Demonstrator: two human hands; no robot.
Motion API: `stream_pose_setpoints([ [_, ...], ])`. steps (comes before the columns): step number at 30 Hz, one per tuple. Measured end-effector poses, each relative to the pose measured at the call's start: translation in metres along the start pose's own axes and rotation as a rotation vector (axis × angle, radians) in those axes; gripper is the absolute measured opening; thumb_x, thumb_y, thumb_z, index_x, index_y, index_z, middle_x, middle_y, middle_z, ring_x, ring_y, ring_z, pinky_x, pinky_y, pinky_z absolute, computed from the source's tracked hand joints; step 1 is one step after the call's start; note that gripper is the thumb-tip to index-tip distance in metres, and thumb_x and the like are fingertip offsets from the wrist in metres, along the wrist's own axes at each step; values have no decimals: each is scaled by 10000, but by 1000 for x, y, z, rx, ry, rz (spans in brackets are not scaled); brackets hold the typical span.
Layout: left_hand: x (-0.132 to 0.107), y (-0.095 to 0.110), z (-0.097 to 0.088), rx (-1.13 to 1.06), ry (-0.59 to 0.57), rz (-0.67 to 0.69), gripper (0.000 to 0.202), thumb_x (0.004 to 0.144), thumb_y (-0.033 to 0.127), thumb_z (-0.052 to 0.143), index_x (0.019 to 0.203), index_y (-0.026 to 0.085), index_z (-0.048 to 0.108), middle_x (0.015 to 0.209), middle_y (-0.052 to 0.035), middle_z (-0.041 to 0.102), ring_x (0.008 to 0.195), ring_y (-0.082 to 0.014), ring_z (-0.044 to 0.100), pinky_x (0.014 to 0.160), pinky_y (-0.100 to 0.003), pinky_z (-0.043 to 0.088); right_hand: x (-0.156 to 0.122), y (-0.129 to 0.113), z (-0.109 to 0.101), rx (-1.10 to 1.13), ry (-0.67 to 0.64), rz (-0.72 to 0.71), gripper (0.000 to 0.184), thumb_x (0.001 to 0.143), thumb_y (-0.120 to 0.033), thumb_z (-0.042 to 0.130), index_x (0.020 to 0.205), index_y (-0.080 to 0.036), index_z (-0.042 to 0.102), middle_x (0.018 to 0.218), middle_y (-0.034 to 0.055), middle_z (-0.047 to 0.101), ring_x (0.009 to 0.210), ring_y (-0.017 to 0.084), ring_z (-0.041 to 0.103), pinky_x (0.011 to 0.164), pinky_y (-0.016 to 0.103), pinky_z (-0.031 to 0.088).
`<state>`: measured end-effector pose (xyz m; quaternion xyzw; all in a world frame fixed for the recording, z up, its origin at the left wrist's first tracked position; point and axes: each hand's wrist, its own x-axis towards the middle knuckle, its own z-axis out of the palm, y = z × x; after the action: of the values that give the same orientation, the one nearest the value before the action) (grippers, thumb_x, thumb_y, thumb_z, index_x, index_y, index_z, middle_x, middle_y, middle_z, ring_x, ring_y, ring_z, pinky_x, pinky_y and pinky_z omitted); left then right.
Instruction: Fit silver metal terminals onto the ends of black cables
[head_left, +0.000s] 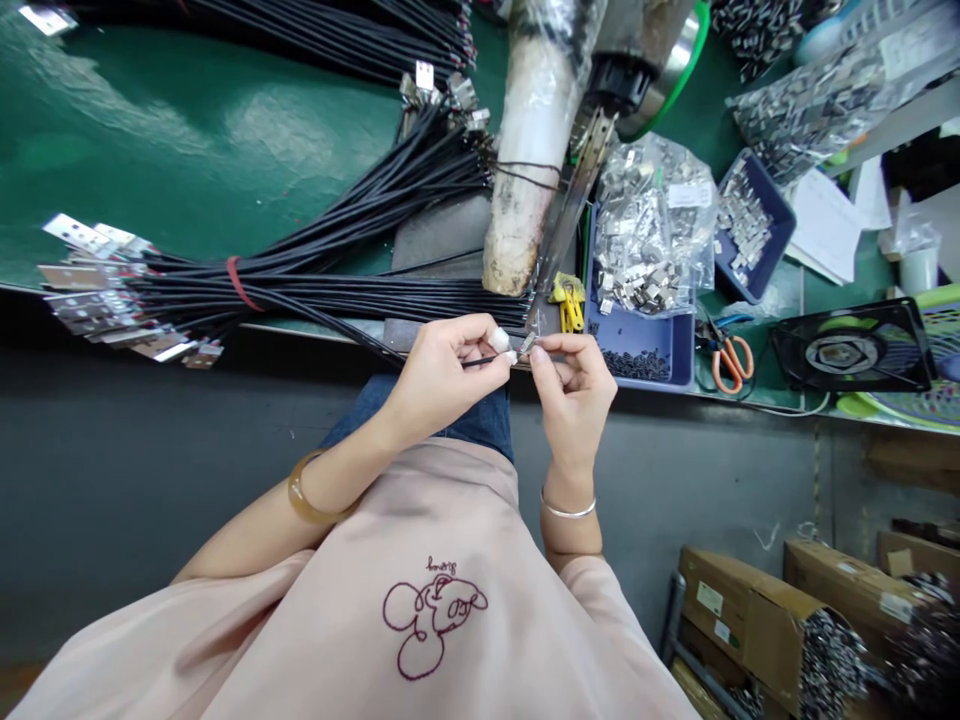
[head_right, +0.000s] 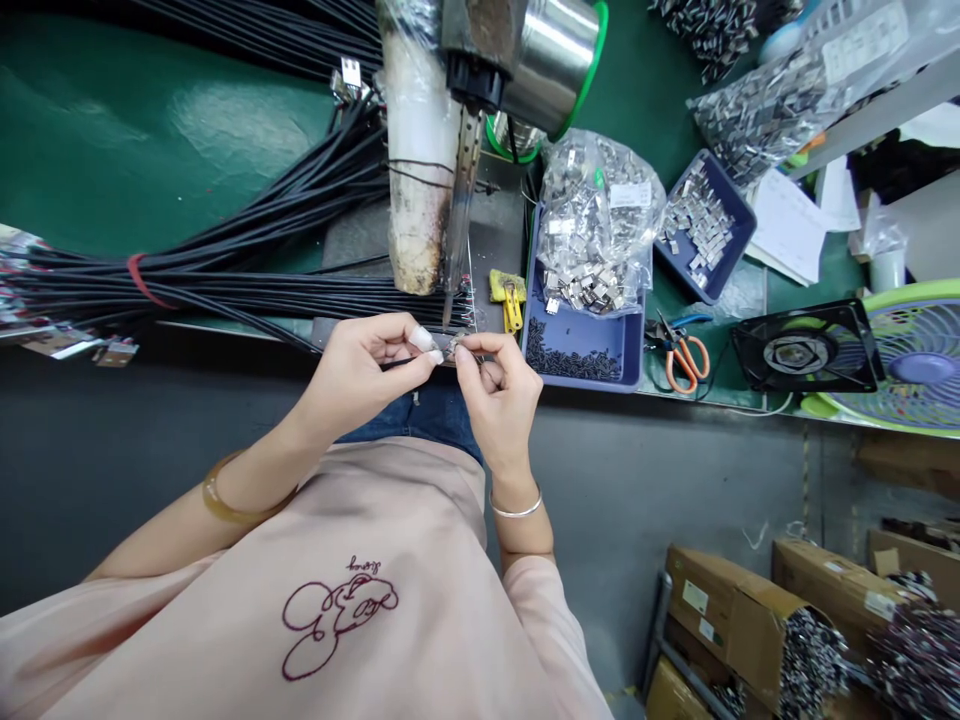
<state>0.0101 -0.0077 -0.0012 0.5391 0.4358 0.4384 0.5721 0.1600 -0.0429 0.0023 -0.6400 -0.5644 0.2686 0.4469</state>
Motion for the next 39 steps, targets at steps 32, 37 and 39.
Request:
stream_pose_setpoints([
  [32, 2, 9, -5, -139, -19, -33, 97, 782, 226, 704, 742, 140, 726, 742, -26, 719, 679, -112, 637, 655, -207, 528, -6, -12, -12, -62, 52, -297, 35, 931, -230, 641, 932, -264, 634, 1073, 28, 775, 924, 185, 776, 753, 336, 656],
  [37, 4, 7, 1, -149, 34, -47, 97, 771, 245, 699, 732, 157, 686, 692, -3, 673, 680, -128, 657, 673, -228, 553, 3, -9, -7, 20, -13, -165, 86, 917, -262, 652, 845, -237, 613, 1066, 32, 774, 861, 156, 775, 753, 306, 673],
  [39, 4, 6, 2, -146, 41, -55, 94, 782, 248, 694, 746, 162, 680, 701, -3, 679, 688, -130, 667, 687, -232, 563, 5, -9, -8, 83, -33, -120, 94, 913, -265, 661, 839, -230, 614, 1051, 27, 769, 866, 149, 776, 764, 290, 674],
])
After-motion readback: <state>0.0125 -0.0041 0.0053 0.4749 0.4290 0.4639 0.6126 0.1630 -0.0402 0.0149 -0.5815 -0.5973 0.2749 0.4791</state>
